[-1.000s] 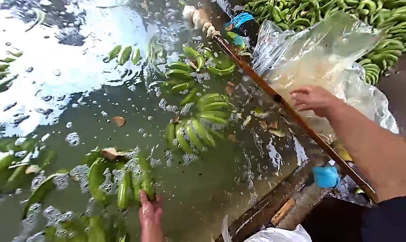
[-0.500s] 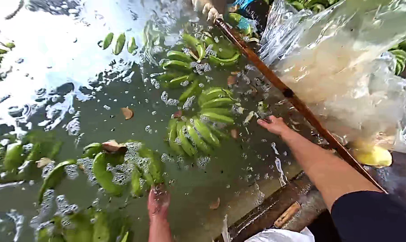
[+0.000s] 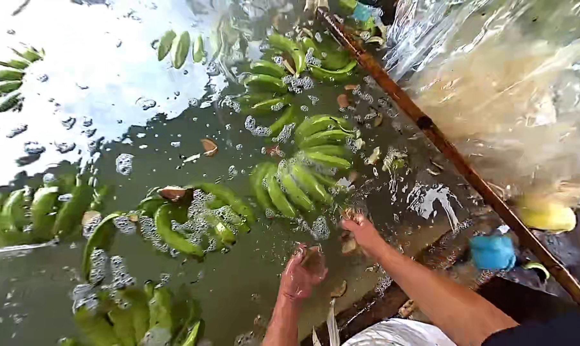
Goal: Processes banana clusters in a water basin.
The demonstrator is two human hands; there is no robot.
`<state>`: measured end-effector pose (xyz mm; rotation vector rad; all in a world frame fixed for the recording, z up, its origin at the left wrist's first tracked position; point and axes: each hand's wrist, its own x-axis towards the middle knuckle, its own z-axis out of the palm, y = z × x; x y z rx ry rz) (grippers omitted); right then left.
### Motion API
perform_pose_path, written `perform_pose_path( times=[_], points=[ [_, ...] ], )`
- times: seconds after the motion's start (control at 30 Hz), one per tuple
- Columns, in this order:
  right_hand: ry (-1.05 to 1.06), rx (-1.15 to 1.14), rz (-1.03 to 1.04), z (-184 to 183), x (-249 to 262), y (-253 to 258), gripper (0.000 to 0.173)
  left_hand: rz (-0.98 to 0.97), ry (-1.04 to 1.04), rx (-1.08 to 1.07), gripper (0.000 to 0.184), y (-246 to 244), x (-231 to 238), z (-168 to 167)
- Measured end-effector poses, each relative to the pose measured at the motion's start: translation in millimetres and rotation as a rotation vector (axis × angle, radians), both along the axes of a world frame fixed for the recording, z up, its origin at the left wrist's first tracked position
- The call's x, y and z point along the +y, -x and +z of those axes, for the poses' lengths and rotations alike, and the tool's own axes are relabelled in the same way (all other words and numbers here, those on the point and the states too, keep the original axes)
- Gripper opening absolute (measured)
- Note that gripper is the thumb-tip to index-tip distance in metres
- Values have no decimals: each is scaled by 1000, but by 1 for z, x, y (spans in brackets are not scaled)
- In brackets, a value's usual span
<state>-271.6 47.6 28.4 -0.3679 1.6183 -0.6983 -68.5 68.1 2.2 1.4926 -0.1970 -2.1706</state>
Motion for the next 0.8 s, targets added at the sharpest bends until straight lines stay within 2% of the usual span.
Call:
perform_pose_path(
  times=[0.07,0.13,0.2,0.23,0.3,0.4,0.47,0.57,0.67,0.7,0.8],
  points=[
    [213,110,191,6,14,-22,39,-13,-31,95,58,13,7,1],
    [441,260,449,5,28,-39,35,59,-67,178,74,22,11,-3],
    [497,312,789,12,35,-45,47,200,-68,326,75,27,12,-5],
    [515,314,911,17,35,-45,55,213,-19,397,69,26,13,-7],
    [650,362,912,23,25,-33,55,192,33,480,53,20,13,-16],
    [708,673,807,23,-39,15,42,91,35,692,74,9,0,-30],
    [567,857,827,25,-89,45,45,59,59,740,71,5,-6,-34],
    [321,851,962,20,-134,47,61,56,71,742,64,1,-13,-38],
    [256,842,996,12,-140,25,70,65,60,758,65,1,-14,-41],
    [253,821,1029,12,-141,26,67,68,45,757,65,1,-12,-42],
    [390,840,1052,15,-151,52,46,51,12,752,67,1,-6,-46]
  ],
)
